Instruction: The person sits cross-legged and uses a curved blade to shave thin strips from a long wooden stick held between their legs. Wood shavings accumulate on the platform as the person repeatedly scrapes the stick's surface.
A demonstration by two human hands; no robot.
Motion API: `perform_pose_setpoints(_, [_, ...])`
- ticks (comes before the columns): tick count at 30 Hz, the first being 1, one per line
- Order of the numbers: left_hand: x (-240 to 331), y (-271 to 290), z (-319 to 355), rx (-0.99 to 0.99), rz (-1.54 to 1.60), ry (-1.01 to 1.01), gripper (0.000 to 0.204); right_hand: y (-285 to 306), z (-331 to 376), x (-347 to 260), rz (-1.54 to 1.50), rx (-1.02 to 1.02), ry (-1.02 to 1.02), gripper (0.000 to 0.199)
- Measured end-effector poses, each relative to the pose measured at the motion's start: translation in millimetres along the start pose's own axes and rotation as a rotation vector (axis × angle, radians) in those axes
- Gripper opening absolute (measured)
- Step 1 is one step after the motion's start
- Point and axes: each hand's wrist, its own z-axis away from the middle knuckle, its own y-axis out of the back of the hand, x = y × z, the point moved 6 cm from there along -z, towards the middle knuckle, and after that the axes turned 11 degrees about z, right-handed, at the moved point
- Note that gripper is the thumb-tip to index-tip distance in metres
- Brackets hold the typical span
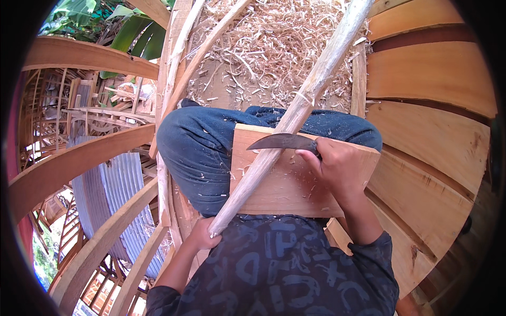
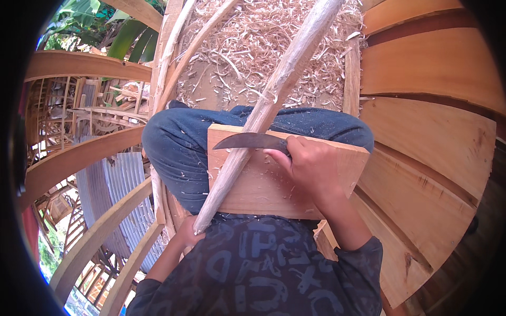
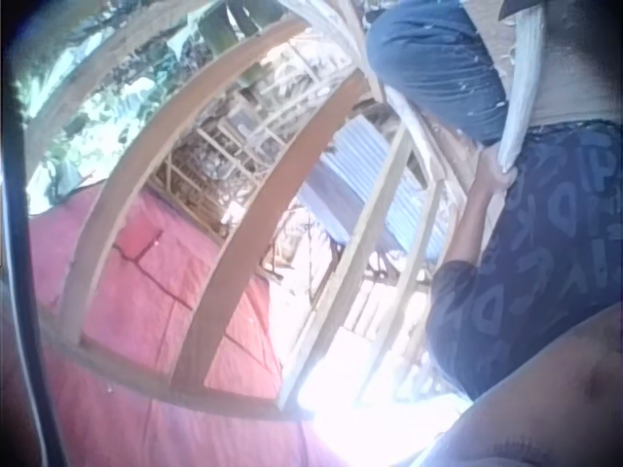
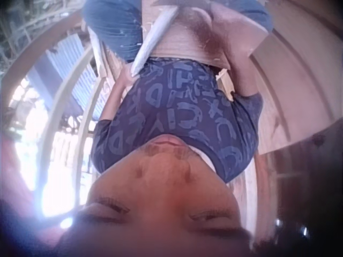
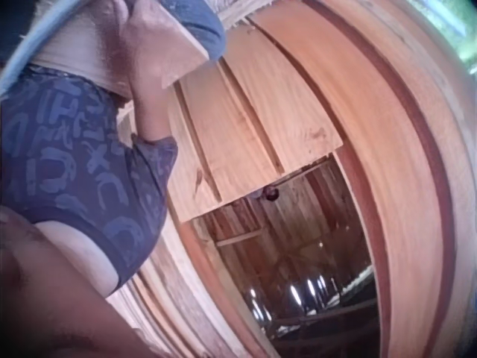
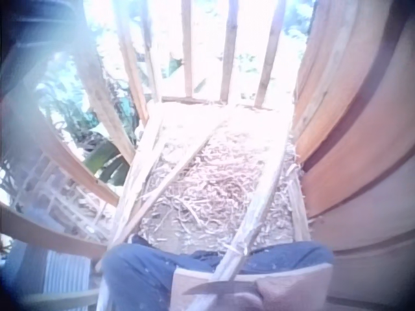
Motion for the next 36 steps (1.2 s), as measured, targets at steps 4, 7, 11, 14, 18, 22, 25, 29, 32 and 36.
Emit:
perform_pose_setpoints(4, [-6, -1, 1, -0.001, 0.028, 0.002, 0.034, 9, -22, 31, 0.066, 0.020, -0.172, 0.041])
perform_pose_setpoints(7, [-4, 0, -1, -0.001, 0.053, -0.011, 0.036, 1, -9, 13, 0.033, 0.046, -0.048, 0.043])
perform_pose_setpoints(11, [-9, 1, 1, -0.003, 0.034, 0.002, 0.033, 9, -17, 14, 0.080, 0.088, 0.060, 0.043])
perform_pose_setpoints(14, [-10, -2, 1, -0.035, 0.078, 0.011, 0.034, 27, -26, 88, -0.278, 0.184, -0.566, 0.043])
perform_pose_setpoints(18, [-5, 0, -1, -0.036, 0.073, -0.014, 0.034, 32, -25, 37, -0.226, 0.142, -0.111, 0.045])
perform_pose_setpoints(22, [-6, 2, 1, -0.038, 0.042, 0.011, 0.033, 19, -9, 10, -0.156, 0.021, 0.139, 0.047])
perform_pose_setpoints(25, [-5, -1, 2, 0.020, 0.034, -0.013, 0.033, 9, 8, 11, -0.229, -0.051, -0.053, 0.047])
perform_pose_setpoints(29, [-5, -4, 4, 0.087, -0.015, -0.005, 0.036, -2, 29, -5, -0.305, -0.156, -0.188, 0.048])
perform_pose_setpoints(32, [-6, -4, 5, 0.080, -0.021, -0.004, 0.038, -6, 39, -26, -0.146, -0.267, -0.091, 0.048])
perform_pose_setpoints(36, [2, -3, 4, 0.106, -0.005, -0.045, 0.040, -13, 45, -36, -0.110, -0.253, -0.041, 0.048])
